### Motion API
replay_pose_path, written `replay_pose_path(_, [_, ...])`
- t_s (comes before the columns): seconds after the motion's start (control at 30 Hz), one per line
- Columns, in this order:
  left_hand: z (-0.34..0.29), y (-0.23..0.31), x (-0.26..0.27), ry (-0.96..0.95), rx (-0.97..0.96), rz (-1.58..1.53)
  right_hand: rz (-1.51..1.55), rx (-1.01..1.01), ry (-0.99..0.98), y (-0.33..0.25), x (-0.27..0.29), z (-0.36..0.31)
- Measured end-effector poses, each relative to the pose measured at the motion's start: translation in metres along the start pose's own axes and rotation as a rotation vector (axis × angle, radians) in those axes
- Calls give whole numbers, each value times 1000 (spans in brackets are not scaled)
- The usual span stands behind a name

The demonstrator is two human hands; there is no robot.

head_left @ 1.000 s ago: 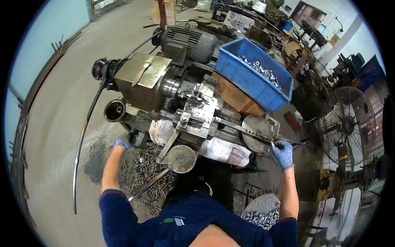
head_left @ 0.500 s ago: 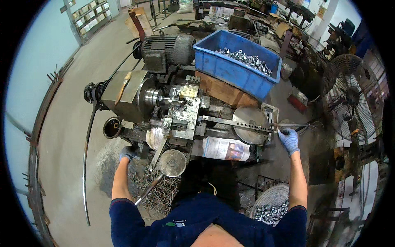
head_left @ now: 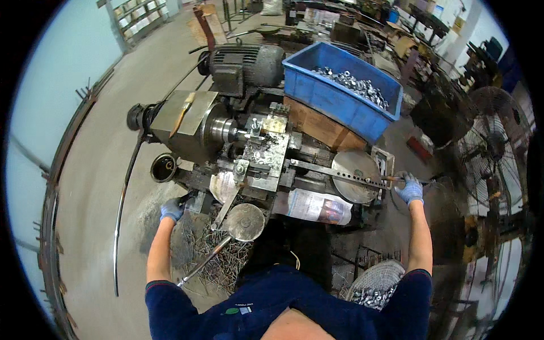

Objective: The person operates a lathe machine by loading small metal components into the chuck, securing them, and then using manual levers to machine each piece before placing the finished component into a metal bin.

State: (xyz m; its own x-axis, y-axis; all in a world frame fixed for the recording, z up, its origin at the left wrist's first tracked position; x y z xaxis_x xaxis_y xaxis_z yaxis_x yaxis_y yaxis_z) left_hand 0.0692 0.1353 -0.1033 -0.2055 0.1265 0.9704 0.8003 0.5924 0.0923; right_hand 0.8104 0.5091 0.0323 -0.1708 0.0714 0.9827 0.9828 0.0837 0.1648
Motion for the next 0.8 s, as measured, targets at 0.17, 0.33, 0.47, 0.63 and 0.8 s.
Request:
replay_pose_path(0.17, [-72,4,34,-223,-96,34,-60,-123,-72,13,-11,14])
replay_pose_path(0.33, [-160,58,86,-355,-182,-555,38,-186,1,26,-35,4])
replay_pose_path(0.47, [-191,102,91,-391,-296,-632,35,-142,26,31,-48,-54])
replay_pose_path(0.63, [-188,118,54,-228,-353,-169,185,-230,93,45,-85,-145])
replay_pose_path(0.8, [-176,103,27,-339,-307,-350,175,-338,136,30,-87,-186])
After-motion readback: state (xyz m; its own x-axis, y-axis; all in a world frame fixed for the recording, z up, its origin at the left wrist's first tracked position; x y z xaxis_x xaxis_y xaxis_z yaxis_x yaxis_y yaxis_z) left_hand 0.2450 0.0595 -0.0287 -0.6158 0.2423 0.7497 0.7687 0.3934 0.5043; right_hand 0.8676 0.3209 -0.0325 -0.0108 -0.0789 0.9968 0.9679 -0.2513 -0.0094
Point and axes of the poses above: each hand's wrist, its own z-axis towards the middle knuckle, its own x-axis out of the back of the hand, y = z × x, the point moved 1 cm from there along z, towards the middle knuckle, and after that the axes turned 1 degree about -z, right-handed, at the moved point
